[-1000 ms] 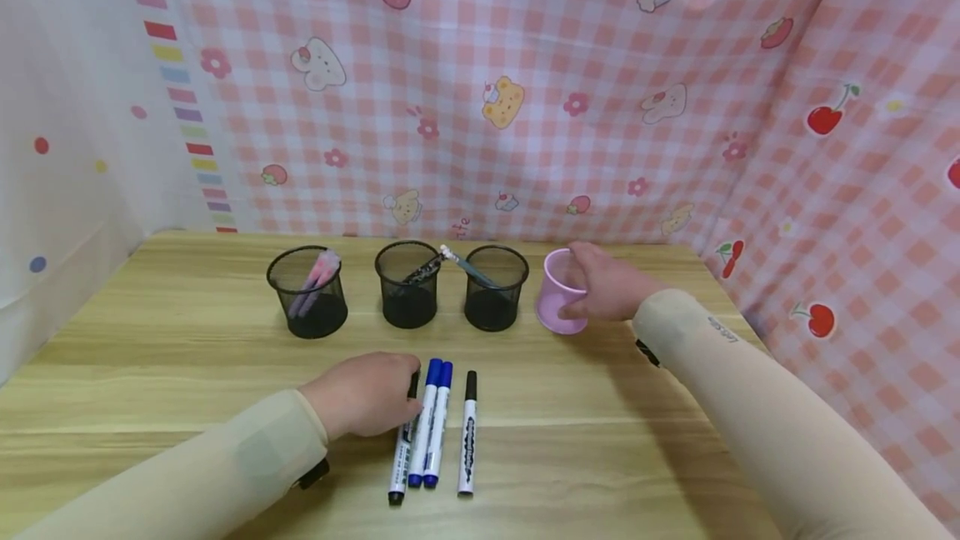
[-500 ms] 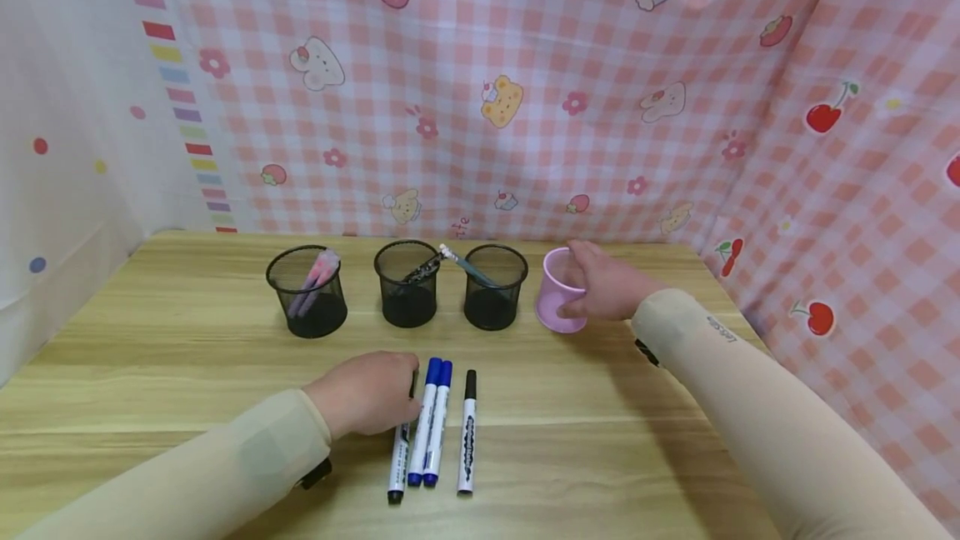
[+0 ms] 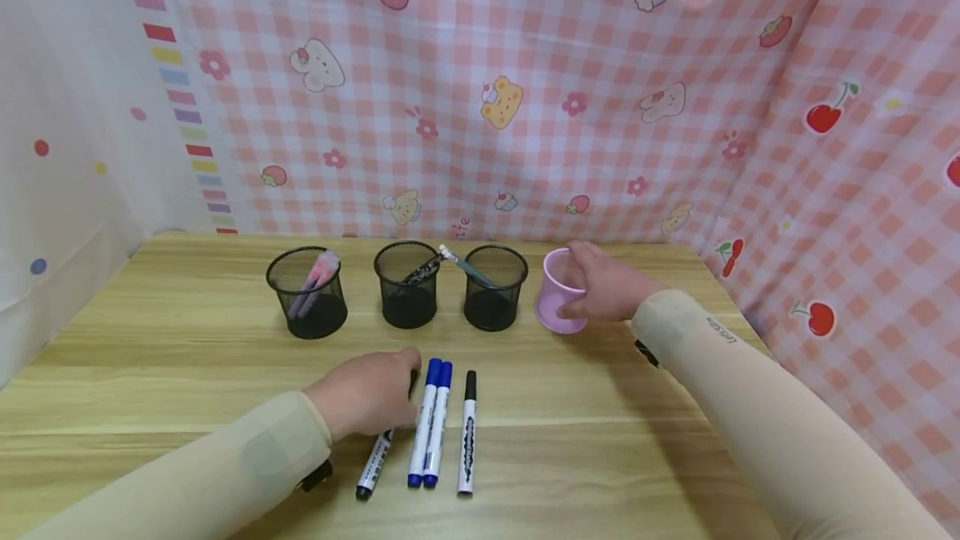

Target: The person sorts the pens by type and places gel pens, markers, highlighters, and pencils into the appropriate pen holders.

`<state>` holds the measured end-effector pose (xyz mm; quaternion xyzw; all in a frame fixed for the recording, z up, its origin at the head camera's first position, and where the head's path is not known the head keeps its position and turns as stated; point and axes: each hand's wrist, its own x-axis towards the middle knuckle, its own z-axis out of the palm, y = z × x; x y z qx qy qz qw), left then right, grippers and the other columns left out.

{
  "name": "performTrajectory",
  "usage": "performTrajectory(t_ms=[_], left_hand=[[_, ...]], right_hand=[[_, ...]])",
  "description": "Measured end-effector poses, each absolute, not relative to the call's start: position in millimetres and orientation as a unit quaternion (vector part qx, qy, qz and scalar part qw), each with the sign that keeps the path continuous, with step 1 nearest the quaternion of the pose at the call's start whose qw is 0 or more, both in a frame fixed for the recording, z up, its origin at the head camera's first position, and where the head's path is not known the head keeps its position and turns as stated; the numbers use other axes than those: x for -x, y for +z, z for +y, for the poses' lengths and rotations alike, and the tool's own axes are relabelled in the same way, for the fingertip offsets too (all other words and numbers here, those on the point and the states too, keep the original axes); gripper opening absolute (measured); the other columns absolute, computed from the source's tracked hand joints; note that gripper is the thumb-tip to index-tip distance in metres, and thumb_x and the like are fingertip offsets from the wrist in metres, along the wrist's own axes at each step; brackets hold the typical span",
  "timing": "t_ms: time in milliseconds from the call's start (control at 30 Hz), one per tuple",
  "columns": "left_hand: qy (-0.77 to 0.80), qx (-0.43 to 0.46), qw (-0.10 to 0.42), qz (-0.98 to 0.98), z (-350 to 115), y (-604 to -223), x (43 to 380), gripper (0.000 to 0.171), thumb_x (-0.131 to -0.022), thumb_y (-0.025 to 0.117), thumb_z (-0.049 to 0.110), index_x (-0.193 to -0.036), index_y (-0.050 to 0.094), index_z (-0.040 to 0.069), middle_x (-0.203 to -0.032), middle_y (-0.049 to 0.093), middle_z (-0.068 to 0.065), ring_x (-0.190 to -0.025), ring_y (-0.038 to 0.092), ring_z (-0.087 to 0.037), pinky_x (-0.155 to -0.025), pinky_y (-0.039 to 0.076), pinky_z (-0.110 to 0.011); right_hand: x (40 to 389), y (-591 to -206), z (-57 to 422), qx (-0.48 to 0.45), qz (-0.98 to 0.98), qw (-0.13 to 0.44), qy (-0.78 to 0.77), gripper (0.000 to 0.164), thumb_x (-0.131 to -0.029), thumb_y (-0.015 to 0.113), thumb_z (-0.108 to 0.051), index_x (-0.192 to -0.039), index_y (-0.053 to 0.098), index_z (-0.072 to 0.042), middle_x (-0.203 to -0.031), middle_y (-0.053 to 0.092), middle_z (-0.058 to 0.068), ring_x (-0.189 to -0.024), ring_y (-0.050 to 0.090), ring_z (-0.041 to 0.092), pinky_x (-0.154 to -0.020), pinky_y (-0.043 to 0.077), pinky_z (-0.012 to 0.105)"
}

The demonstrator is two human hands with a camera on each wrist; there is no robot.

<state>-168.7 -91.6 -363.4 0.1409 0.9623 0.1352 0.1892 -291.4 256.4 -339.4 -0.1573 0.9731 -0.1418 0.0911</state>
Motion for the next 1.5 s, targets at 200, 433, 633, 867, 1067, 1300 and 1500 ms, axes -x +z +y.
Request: performTrajectory(t_ms=[200, 433, 633, 867, 1067, 1300, 1500], left_hand=[[0.160, -0.135, 0.188, 0.960, -94, -360, 167, 0.056, -0.083, 0.076, 0.018, -0.136, 0.058, 0.016, -0.095, 0.068, -0.003, -0.074, 0.061, -0.022, -0.067, 0.049, -0.038], [0.201, -0.123, 0.175, 0.956, -97, -358, 168, 0.052, -0.091, 0.066, 0.019, -0.142, 0.053, 0.020, -0.082, 0.067, -0.005, -0.061, 0.058, -0.021, -0.055, 0.044, -0.035], [0.220, -0.113, 0.159, 0.956, -97, -357, 171, 0.052, -0.093, 0.065, 0.024, -0.144, 0.051, 0.023, -0.070, 0.061, -0.004, -0.055, 0.056, -0.020, -0.049, 0.042, -0.033], [0.259, -0.106, 0.127, 0.952, -98, -354, 173, 0.050, -0.093, 0.061, 0.023, -0.142, 0.050, 0.023, -0.068, 0.062, -0.001, -0.050, 0.053, -0.017, -0.046, 0.038, -0.030], [0.291, -0.136, 0.072, 0.944, -98, -348, 175, 0.043, -0.090, 0.063, 0.021, -0.132, 0.052, 0.020, -0.071, 0.059, -0.001, -0.053, 0.050, -0.016, -0.049, 0.037, -0.030], [0.344, -0.162, 0.042, 0.924, -96, -342, 178, 0.043, -0.089, 0.063, 0.017, -0.131, 0.052, 0.019, -0.078, 0.060, -0.003, -0.055, 0.051, -0.017, -0.050, 0.042, -0.032], [0.381, -0.173, 0.023, 0.908, -93, -340, 180, 0.046, -0.089, 0.059, 0.015, -0.133, 0.048, 0.021, -0.079, 0.056, -0.003, -0.057, 0.048, -0.016, -0.051, 0.043, -0.031]], right_hand=[[292, -341, 257, 0.154, 0.973, 0.094, -0.147, 0.120, -0.084, 0.087, -0.042, -0.167, 0.012, -0.002, -0.173, 0.021, 0.020, -0.150, 0.041, 0.044, -0.125, 0.032, 0.061], [292, -340, 256, 0.156, 0.973, 0.093, -0.144, 0.120, -0.084, 0.087, -0.042, -0.167, 0.011, -0.001, -0.174, 0.019, 0.020, -0.151, 0.040, 0.045, -0.125, 0.032, 0.061], [292, -341, 257, 0.154, 0.972, 0.091, -0.151, 0.118, -0.083, 0.088, -0.043, -0.167, 0.014, -0.004, -0.172, 0.024, 0.018, -0.147, 0.045, 0.044, -0.123, 0.036, 0.062], [293, -343, 257, 0.150, 0.973, 0.091, -0.152, 0.118, -0.082, 0.089, -0.043, -0.167, 0.015, -0.006, -0.172, 0.025, 0.017, -0.147, 0.045, 0.043, -0.123, 0.037, 0.061], [294, -343, 258, 0.153, 0.973, 0.089, -0.145, 0.120, -0.082, 0.088, -0.042, -0.168, 0.012, -0.004, -0.173, 0.022, 0.019, -0.149, 0.042, 0.045, -0.124, 0.034, 0.061], [295, -344, 258, 0.156, 0.974, 0.088, -0.141, 0.120, -0.083, 0.088, -0.044, -0.167, 0.013, -0.004, -0.173, 0.022, 0.019, -0.149, 0.042, 0.045, -0.124, 0.034, 0.061], [294, -343, 258, 0.159, 0.973, 0.088, -0.145, 0.118, -0.083, 0.088, -0.043, -0.167, 0.014, -0.004, -0.172, 0.025, 0.018, -0.148, 0.044, 0.043, -0.124, 0.035, 0.060]])
